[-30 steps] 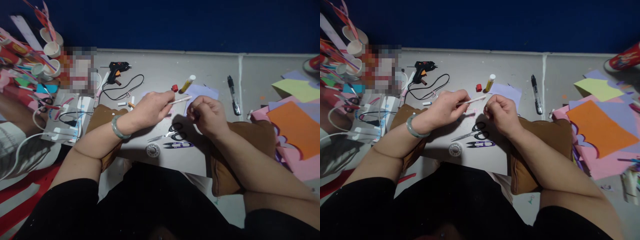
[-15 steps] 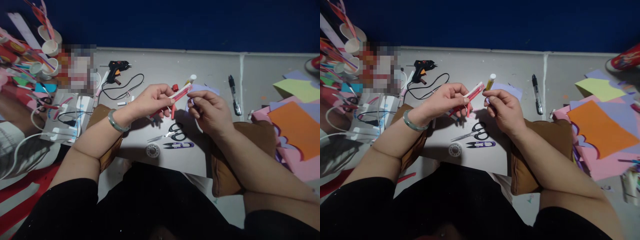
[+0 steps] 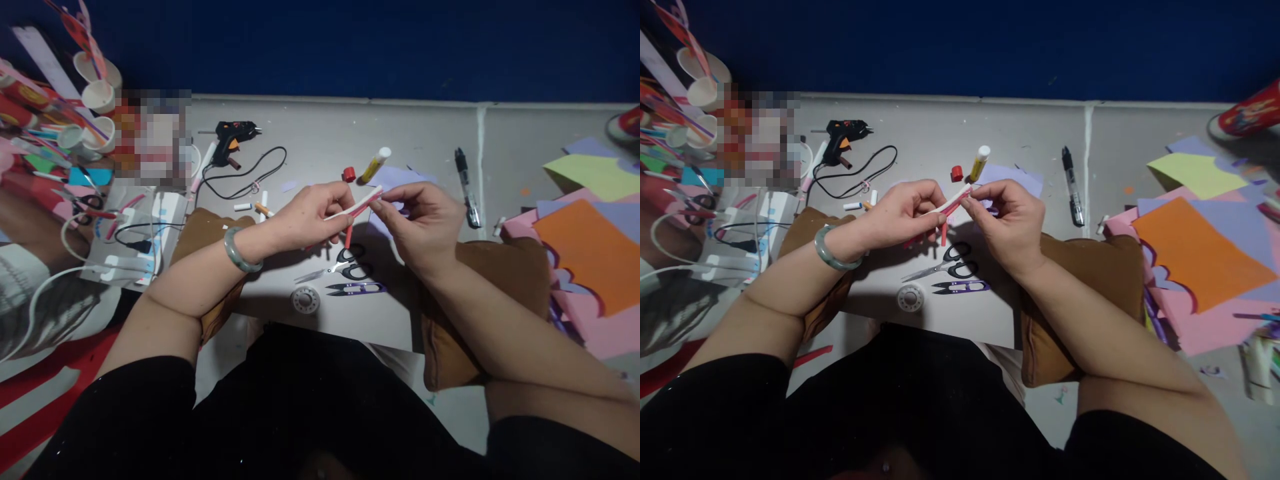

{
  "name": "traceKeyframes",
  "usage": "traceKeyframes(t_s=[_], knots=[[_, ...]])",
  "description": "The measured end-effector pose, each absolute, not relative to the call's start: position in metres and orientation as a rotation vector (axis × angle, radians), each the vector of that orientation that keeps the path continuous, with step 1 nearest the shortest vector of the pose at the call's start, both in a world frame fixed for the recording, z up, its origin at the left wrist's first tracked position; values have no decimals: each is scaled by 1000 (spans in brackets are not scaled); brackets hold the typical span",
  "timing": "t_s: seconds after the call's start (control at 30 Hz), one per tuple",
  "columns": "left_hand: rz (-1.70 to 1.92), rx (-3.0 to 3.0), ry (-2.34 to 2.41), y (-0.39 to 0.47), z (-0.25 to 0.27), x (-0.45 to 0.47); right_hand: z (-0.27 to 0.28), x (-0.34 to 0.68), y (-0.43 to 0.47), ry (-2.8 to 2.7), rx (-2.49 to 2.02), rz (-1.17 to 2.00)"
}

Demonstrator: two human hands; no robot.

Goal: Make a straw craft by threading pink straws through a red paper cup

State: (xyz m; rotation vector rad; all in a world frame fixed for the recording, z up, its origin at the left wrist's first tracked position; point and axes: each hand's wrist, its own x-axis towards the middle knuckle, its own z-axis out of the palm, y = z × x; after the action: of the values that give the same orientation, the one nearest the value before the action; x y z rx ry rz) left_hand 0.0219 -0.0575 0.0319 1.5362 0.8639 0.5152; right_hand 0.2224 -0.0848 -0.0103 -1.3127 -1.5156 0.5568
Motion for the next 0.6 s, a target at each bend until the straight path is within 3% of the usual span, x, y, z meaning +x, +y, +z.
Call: traceKeyframes(t_s=[0.17,0.43,0.6], knots=[[522,1699,852,-56,28,20,-11,223,-86,-1629,-1322,474],[328,1569,786,-47,34,13,4,232,-80,-1704,-1382,843],[145,1492,630,-40,42,2,23,245,-85,-1699,-1451,803]])
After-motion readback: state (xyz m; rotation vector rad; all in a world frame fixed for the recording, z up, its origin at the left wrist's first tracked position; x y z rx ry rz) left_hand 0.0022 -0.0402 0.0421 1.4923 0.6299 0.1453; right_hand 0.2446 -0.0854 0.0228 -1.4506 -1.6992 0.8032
